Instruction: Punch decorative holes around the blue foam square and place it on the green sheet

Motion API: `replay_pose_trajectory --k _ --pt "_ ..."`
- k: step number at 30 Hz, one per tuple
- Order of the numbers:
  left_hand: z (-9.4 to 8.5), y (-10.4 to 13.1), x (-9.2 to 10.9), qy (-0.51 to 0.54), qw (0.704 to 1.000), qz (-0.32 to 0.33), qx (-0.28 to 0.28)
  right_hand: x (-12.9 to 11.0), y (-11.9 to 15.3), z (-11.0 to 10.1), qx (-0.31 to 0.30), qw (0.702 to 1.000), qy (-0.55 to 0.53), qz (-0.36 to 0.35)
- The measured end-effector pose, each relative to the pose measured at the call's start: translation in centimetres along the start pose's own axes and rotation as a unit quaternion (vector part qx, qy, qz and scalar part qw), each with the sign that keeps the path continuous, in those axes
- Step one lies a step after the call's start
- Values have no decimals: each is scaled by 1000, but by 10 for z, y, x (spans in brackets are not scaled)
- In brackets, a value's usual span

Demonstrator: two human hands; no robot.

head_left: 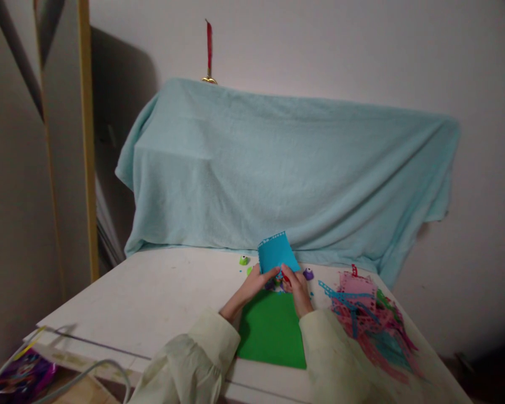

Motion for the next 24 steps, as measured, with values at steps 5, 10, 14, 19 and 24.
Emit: replay_pose_trajectory --k 5,10,14,19,24 --pt "-3 -2 0 -16 1000 8 2 4 -2 2 -19 1000 -12 13" --pt "-9 -2 -2 -50 998 8 34 4 -3 2 -30 999 -16 21" --pt "-9 -2 -1 -72 997 13 39 3 -3 1 -15 1000 -17 21" --pt "-8 -1 0 -89 995 11 44 3 -3 0 -16 1000 -26 1" --pt "-8 0 3 -99 994 15 53 3 -4 0 -24 999 -28 2"
Point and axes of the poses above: each hand's wrist, its own y-axis away from the middle knuckle, its own z-axis out of the palm, x = y × z, the point moved 6 cm from there along -y, towards the middle knuckle, and after that the axes turned 3 degrees about y, right-handed, at the moved point
